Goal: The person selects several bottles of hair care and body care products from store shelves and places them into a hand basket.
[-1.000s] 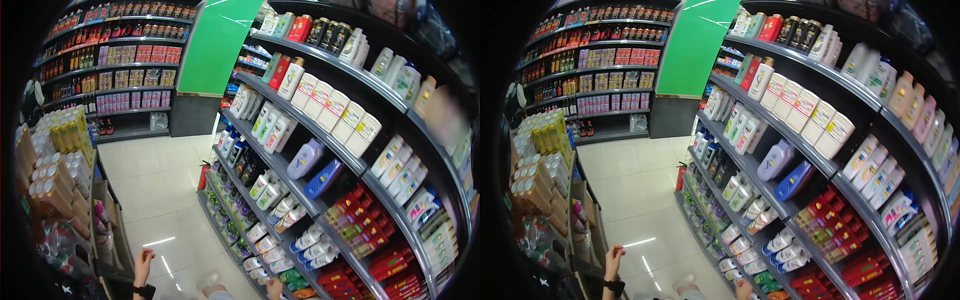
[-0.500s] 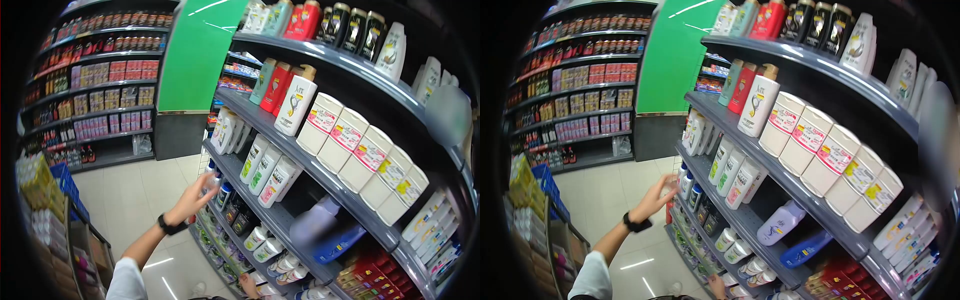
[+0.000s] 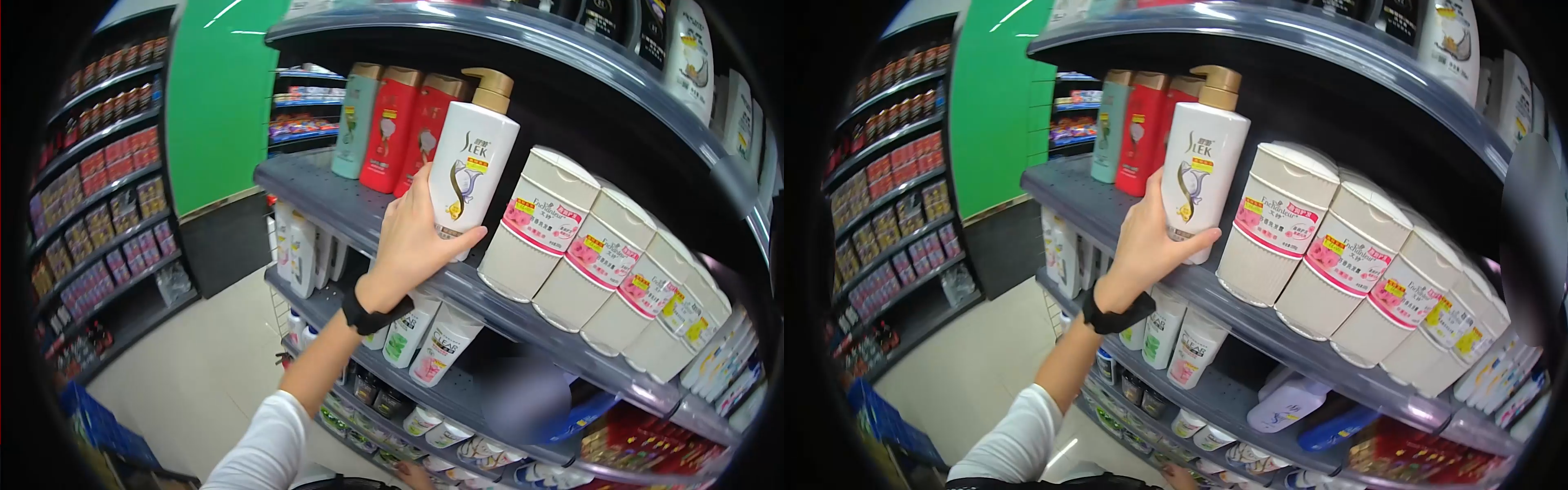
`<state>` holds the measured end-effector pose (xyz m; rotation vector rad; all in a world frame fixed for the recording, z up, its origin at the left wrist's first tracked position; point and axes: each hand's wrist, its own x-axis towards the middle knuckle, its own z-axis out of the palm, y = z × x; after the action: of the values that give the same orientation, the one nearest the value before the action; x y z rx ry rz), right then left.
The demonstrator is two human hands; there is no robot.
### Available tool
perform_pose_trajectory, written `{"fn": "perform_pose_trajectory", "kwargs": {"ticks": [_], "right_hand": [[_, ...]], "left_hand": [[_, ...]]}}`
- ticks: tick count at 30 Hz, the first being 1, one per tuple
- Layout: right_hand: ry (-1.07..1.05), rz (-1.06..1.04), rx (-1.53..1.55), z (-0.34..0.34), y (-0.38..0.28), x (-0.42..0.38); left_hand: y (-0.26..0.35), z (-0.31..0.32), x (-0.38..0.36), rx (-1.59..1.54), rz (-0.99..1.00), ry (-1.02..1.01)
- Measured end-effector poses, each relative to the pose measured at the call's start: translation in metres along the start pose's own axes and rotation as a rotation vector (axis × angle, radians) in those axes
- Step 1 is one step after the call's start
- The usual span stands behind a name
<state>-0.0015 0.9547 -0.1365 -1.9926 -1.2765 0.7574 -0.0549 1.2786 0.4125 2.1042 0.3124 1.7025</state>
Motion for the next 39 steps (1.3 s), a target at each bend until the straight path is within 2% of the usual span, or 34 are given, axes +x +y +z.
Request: {"fn": "perform_pose_trajectory", "kwargs": {"ticks": [1, 2, 4, 5, 6, 7, 9, 12, 14, 17, 20, 23, 24, 25, 27, 28, 29, 30, 32, 33, 34, 36, 37, 38, 39], "right_hand": [[0.102, 0.044, -0.030, 0.003, -0.005, 0.000], [0.128, 0.133, -0.046, 0.003, -0.014, -0.002], [0.159, 0.140, -0.153, 0.008, -0.028, 0.008], [0.190, 0.169, -0.137, 0.016, -0.025, 0.016], [0.227, 0.230, 0.073, 0.026, -0.021, 0.026], [0.256, 0.281, 0.286, 0.041, -0.020, 0.030], [0.313, 0.306, 0.243, 0.056, -0.044, 0.043], [0.387, 0.339, 0.248, 0.069, -0.101, 0.062], [0.469, 0.366, 0.309, 0.070, -0.135, 0.070], [0.633, 0.427, 0.426, 0.067, -0.169, 0.056], [0.693, 0.372, 0.260, 0.045, -0.170, 0.038], [0.854, 0.460, 0.281, 0.022, -0.191, -0.001], [0.918, 0.490, 0.281, 0.015, -0.203, -0.015], [0.944, 0.518, 0.280, 0.009, -0.209, -0.027], [1.131, 0.306, 0.569, -0.001, -0.223, -0.048], [1.155, 0.322, 0.565, -0.007, -0.228, -0.060], [1.220, 0.180, 0.655, -0.014, -0.232, -0.074], [1.280, 0.032, 0.739, -0.021, -0.236, -0.090], [1.367, -0.035, 0.741, -0.038, -0.245, -0.125], [1.437, -0.112, 0.743, -0.043, -0.250, -0.142], [1.447, -0.104, 0.733, -0.047, -0.254, -0.160], [1.692, -0.122, 0.612, -0.055, -0.255, -0.196], [1.788, -0.142, 0.600, -0.050, -0.244, -0.216], [1.795, -0.130, 0.584, -0.046, -0.234, -0.238], [1.797, 0.036, 0.506, -0.042, -0.225, -0.261]], "left_hand": [[-0.006, 0.009, 0.004, 0.087, 0.039, 0.069], [-0.005, 0.011, 0.008, 0.057, 0.056, 0.046], [0.000, 0.010, 0.012, -0.059, -0.101, 0.073], [-0.003, 0.012, 0.015, -0.079, -0.085, 0.101], [-0.007, 0.014, 0.018, -0.112, -0.077, 0.071], [-0.012, 0.013, 0.020, -0.201, -0.087, 0.103], [-0.023, 0.013, 0.018, -0.440, -0.088, 0.184], [-0.042, 0.027, 0.009, -0.838, -0.010, 0.484], [-0.056, 0.012, 0.002, -0.843, 0.025, 0.378], [-0.051, -0.005, -0.025, -1.047, 0.002, 0.269], [-0.037, -0.009, -0.052, -1.208, -0.078, 0.179], [-0.013, -0.012, -0.104, -1.288, -0.291, -0.022], [-0.010, -0.009, -0.137, -1.369, -0.401, -0.241], [-0.002, -0.008, -0.159, -1.412, -0.434, -0.353], [-0.001, -0.004, -0.198, -1.411, -0.450, -0.723], [0.008, -0.006, -0.216, -1.447, -0.525, -0.864], [0.016, 0.002, -0.225, -1.527, -0.529, -0.895], [-0.013, 0.018, -0.276, -1.333, -0.396, -1.165], [0.017, 0.024, -0.299, -1.300, -0.441, -1.263], [0.036, 0.028, -0.312, -1.214, -0.286, -1.359], [0.056, 0.033, -0.325, -1.126, -0.131, -1.438], [0.091, 0.046, -0.353, -1.139, -0.132, -1.489], [0.108, 0.051, -0.374, -1.065, -0.030, -1.610], [0.125, 0.057, -0.396, -0.986, 0.077, -1.725], [0.140, 0.063, -0.418, -1.023, 0.153, -1.822]]}}
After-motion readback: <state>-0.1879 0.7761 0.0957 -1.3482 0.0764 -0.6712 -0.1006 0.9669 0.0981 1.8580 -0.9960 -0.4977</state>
